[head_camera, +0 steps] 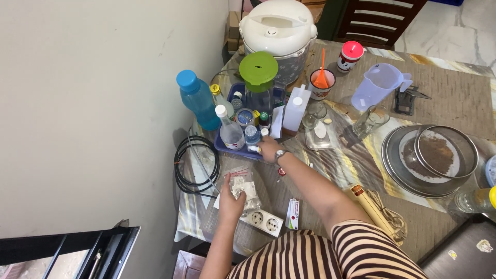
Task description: Organizing various supplies including medicine packets, bottles, and a laptop on a cluttered dining table.
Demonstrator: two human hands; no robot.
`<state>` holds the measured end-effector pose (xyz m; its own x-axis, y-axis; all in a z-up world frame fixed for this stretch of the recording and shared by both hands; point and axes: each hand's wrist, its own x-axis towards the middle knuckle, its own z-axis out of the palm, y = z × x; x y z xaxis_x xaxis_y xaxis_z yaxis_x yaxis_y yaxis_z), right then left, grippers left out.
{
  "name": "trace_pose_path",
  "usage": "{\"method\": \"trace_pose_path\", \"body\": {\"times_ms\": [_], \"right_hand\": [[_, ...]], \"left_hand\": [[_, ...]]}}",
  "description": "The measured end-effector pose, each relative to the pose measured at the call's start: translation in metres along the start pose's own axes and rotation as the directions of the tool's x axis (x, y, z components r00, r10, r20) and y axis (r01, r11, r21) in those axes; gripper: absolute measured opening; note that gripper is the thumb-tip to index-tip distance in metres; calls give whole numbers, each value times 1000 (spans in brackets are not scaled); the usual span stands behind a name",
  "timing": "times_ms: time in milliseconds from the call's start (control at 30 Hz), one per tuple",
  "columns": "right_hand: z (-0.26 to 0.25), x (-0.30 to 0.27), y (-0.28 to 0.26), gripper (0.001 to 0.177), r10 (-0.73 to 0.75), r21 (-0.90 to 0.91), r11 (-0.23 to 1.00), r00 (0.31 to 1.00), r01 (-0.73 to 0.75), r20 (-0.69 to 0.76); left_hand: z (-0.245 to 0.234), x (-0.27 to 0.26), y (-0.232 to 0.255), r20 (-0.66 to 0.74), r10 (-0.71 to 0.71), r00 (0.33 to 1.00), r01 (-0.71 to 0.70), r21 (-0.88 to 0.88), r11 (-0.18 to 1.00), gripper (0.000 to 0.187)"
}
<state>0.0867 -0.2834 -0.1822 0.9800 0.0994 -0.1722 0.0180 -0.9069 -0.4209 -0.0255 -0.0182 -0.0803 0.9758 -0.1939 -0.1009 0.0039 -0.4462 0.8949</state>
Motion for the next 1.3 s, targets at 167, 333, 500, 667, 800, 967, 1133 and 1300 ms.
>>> {"method": "trace_pose_path", "body": {"times_ms": [167,333,500,667,800,967,1133,1300], "right_hand": [[-25,-25,11,40,9,257,966,987,32,-159],[-49,-41,3,50,172,509,860,930,19,-325],[-56,-44,-7,43,316,549,830,893,-98,-320],[-49,-39,-17,40,243,406,907,924,-109,-295],[-56,-39,-34,36,261,373,921,887,-110,-381],[-67,-24,-33,34,304,456,889,786,-31,-539],[-66,1,-14,37,355,481,872,789,-87,-500],[-63,11,-6,37,363,427,890,818,-161,-447]], "left_hand": [[13,4,-4,10,13,1000,-13,46,999,86],[19,5,-2,40,34,999,-36,39,999,86],[26,4,-12,67,-38,997,33,80,996,88],[28,4,-19,37,12,999,-14,73,997,86],[26,5,-14,63,-11,998,6,70,998,87],[24,4,-15,64,6,998,-10,55,998,86],[22,4,-11,85,-32,996,27,53,998,86],[23,4,-8,80,-46,996,40,68,997,86]]}}
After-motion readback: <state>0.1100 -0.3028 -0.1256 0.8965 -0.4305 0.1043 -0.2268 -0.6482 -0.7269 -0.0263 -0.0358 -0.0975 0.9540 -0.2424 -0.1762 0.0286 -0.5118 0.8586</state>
